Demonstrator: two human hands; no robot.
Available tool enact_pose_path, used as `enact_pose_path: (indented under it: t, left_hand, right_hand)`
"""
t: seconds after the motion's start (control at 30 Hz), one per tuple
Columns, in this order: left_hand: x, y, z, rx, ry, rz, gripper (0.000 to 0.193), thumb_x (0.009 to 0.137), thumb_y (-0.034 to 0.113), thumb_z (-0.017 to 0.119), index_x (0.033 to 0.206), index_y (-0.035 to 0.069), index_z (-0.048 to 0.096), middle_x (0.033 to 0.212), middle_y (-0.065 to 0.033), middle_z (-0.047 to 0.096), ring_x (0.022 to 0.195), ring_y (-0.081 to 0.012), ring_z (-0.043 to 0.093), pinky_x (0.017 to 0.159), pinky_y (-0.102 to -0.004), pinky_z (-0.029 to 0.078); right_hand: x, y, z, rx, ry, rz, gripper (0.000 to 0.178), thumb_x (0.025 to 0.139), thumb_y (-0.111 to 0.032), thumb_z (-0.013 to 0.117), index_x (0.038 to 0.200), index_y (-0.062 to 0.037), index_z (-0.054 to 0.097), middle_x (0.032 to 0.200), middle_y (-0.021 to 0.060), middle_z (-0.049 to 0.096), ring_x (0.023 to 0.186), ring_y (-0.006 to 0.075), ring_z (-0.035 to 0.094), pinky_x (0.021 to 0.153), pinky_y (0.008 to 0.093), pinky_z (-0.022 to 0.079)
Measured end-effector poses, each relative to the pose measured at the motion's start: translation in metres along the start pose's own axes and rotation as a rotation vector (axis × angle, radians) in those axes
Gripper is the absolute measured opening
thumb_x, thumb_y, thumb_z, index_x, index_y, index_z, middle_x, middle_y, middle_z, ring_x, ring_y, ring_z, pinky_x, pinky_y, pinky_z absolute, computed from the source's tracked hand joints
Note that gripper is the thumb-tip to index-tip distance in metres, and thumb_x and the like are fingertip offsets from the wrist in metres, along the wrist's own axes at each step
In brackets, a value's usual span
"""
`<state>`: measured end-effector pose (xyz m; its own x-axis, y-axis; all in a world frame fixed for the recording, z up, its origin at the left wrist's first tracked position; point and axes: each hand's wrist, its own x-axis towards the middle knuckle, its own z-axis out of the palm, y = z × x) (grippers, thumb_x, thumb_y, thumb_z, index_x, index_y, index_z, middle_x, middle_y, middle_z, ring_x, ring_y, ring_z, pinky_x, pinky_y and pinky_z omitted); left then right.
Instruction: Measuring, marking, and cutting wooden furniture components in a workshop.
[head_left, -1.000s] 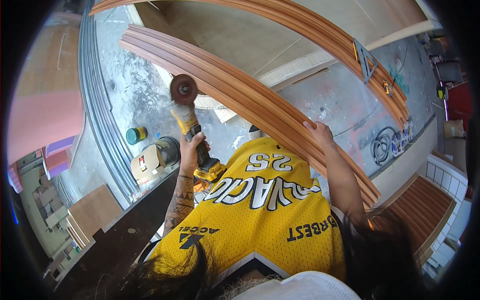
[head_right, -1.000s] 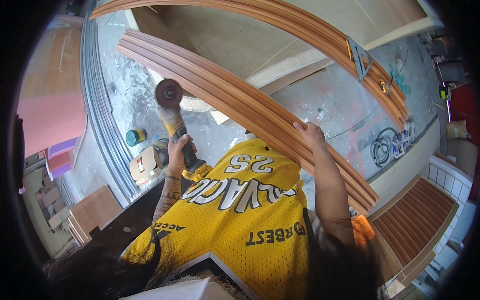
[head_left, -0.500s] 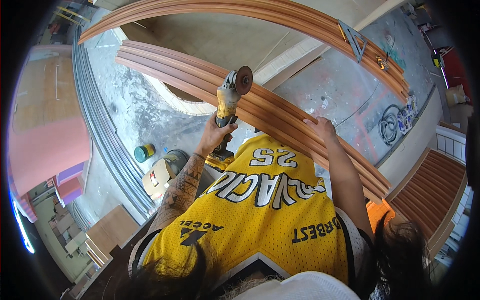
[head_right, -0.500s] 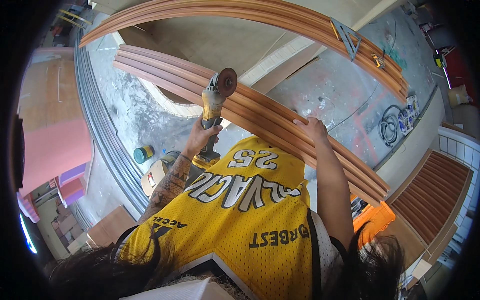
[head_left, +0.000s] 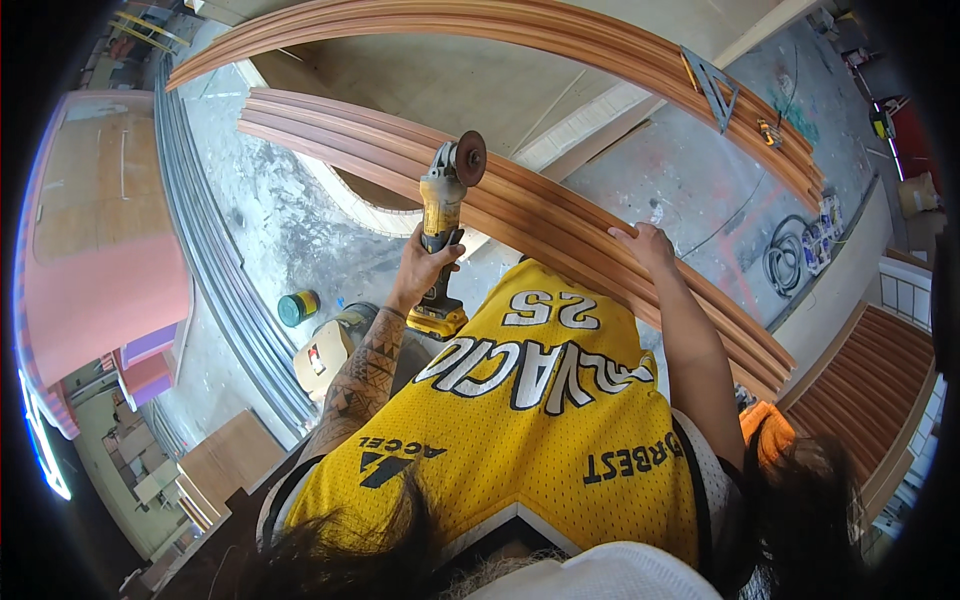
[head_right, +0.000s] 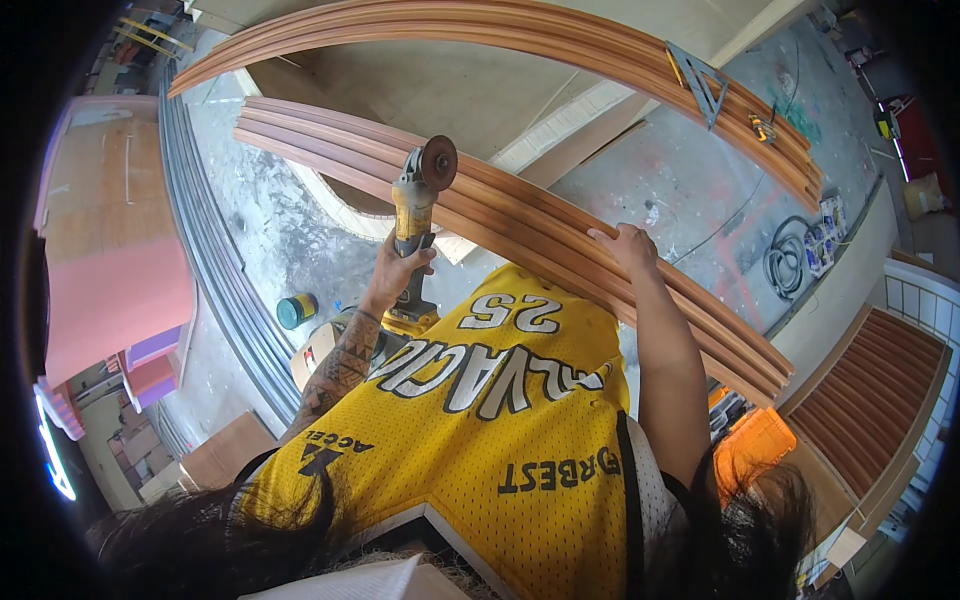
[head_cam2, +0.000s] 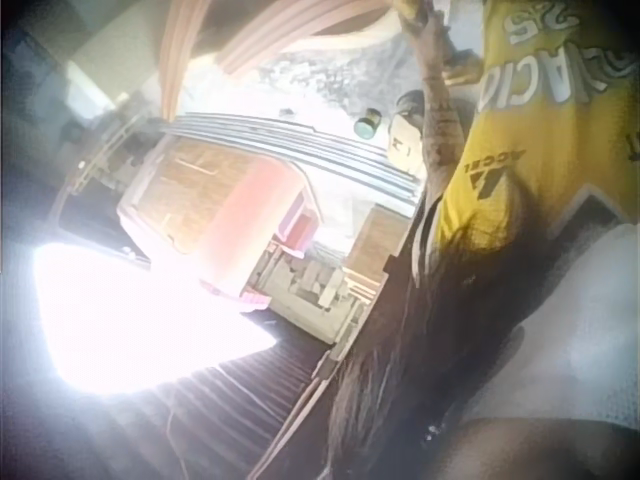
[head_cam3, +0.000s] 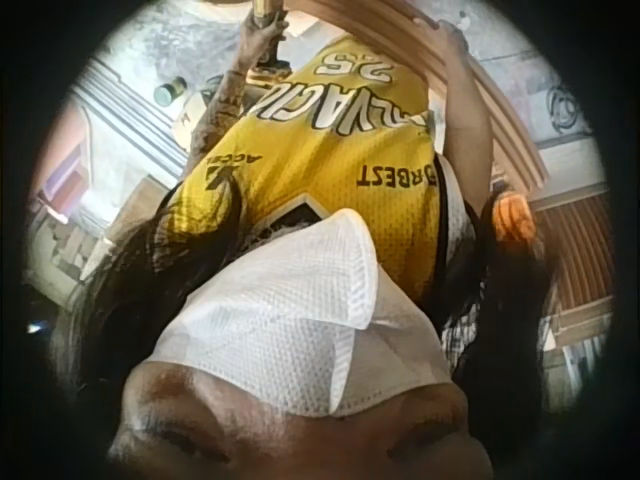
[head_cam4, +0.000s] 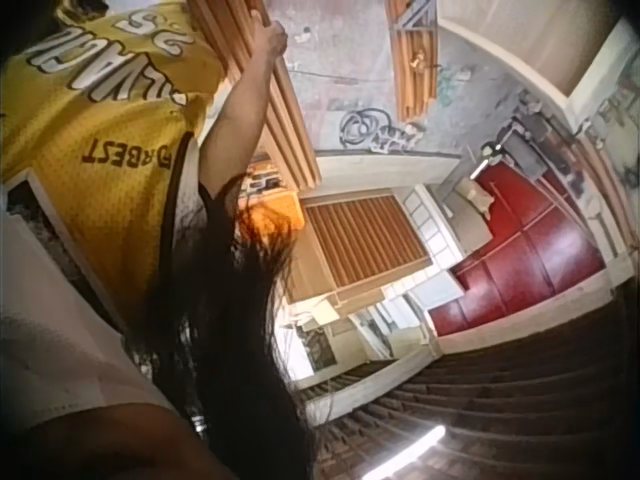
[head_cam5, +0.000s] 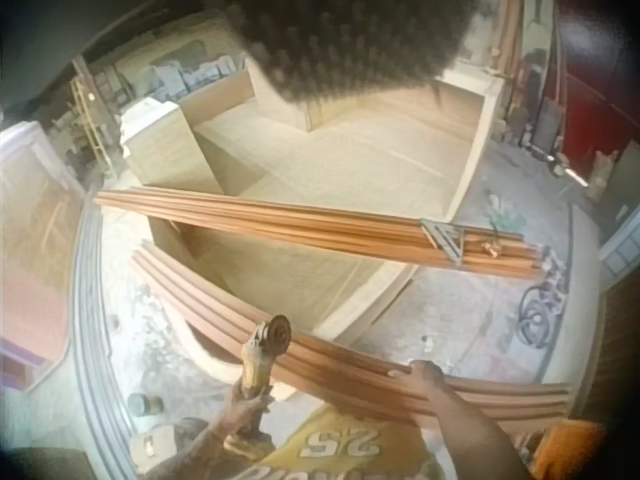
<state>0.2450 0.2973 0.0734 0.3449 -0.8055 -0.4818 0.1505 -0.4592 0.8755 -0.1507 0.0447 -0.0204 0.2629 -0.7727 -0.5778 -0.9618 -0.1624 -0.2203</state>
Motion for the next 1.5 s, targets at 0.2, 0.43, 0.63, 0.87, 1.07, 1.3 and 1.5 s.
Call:
enact_pose_path:
  t: [0.2, 0.43, 0.63, 0.87, 1.07, 1.3, 1.5]
  left_hand:
    - [-0.006, 0.004, 0.004, -0.115, 0.1, 0.018, 0.056, 0.086, 0.017, 0.085, 0.129, -0.003, 0.055, 0.109, -0.009, 0.068, 0.088, -0.0171, 0.071, 0.079, -0.0318, 0.064]
    - [-0.009, 0.014, 0.013, -0.145, 0.224, -0.024, 0.053, 0.086, 0.014, 0.083, 0.129, -0.002, 0.055, 0.109, -0.0084, 0.067, 0.088, -0.0186, 0.073, 0.082, -0.0332, 0.063]
    - [-0.008, 0.032, 0.014, -0.186, 0.348, -0.066, 0.051, 0.086, 0.013, 0.083, 0.127, 0.0, 0.057, 0.105, -0.0069, 0.068, 0.087, -0.017, 0.072, 0.082, -0.0325, 0.061]
    - [0.016, 0.031, -0.022, -0.091, 0.304, -0.028, 0.054, 0.084, 0.015, 0.084, 0.128, 0.001, 0.056, 0.1, -0.0057, 0.067, 0.077, -0.0156, 0.07, 0.075, -0.0308, 0.061]
    - [0.038, 0.05, -0.059, -0.046, 0.163, -0.102, 0.052, 0.085, 0.017, 0.084, 0.125, 0.001, 0.054, 0.089, -0.0048, 0.063, 0.065, -0.0132, 0.067, 0.056, -0.0285, 0.058]
    - [0.081, 0.04, -0.083, 0.164, 0.093, -0.059, 0.057, 0.085, 0.018, 0.084, 0.13, -0.002, 0.055, 0.096, -0.0052, 0.067, 0.073, -0.0121, 0.066, 0.066, -0.028, 0.056]
    - [0.114, 0.037, -0.082, 0.332, 0.065, -0.092, 0.067, 0.078, 0.014, 0.085, 0.136, 0.0, 0.055, 0.096, -0.0053, 0.069, 0.08, -0.0161, 0.068, 0.072, -0.0305, 0.057]
  right_hand:
    - [0.029, -0.023, -0.02, 0.001, 0.004, -0.042, 0.1, 0.086, -0.083, 0.063, 0.137, 0.0027, 0.067, 0.135, 0.0298, 0.068, 0.129, 0.0431, 0.064, 0.11, 0.0493, 0.051]
    - [0.078, -0.057, -0.046, -0.031, -0.056, -0.13, 0.099, 0.085, -0.084, 0.063, 0.133, 0.0019, 0.069, 0.13, 0.0291, 0.071, 0.124, 0.0439, 0.067, 0.106, 0.0501, 0.053]
    - [0.102, -0.098, -0.061, -0.056, -0.046, -0.194, 0.098, 0.086, -0.085, 0.062, 0.13, 0.0009, 0.072, 0.126, 0.0282, 0.073, 0.12, 0.0431, 0.069, 0.101, 0.0493, 0.057]
    - [0.115, -0.117, -0.05, -0.091, -0.026, -0.172, 0.094, 0.086, -0.085, 0.061, 0.133, -0.0038, 0.071, 0.129, 0.0254, 0.072, 0.123, 0.0413, 0.068, 0.103, 0.0492, 0.055]
    - [0.107, -0.114, -0.046, -0.059, -0.103, -0.167, 0.1, 0.087, -0.081, 0.064, 0.14, 0.0035, 0.065, 0.14, 0.0307, 0.064, 0.133, 0.0439, 0.061, 0.112, 0.0486, 0.049]
    - [0.094, -0.127, -0.04, -0.131, -0.029, -0.009, 0.094, 0.087, -0.083, 0.061, 0.135, -0.0022, 0.066, 0.141, 0.0275, 0.065, 0.135, 0.0453, 0.058, 0.113, 0.0609, 0.043]
    - [0.095, -0.119, -0.025, -0.114, 0.046, 0.057, 0.097, 0.086, -0.086, 0.061, 0.141, -0.0055, 0.064, 0.142, 0.0256, 0.064, 0.137, 0.0508, 0.052, 0.116, 0.0734, 0.029]
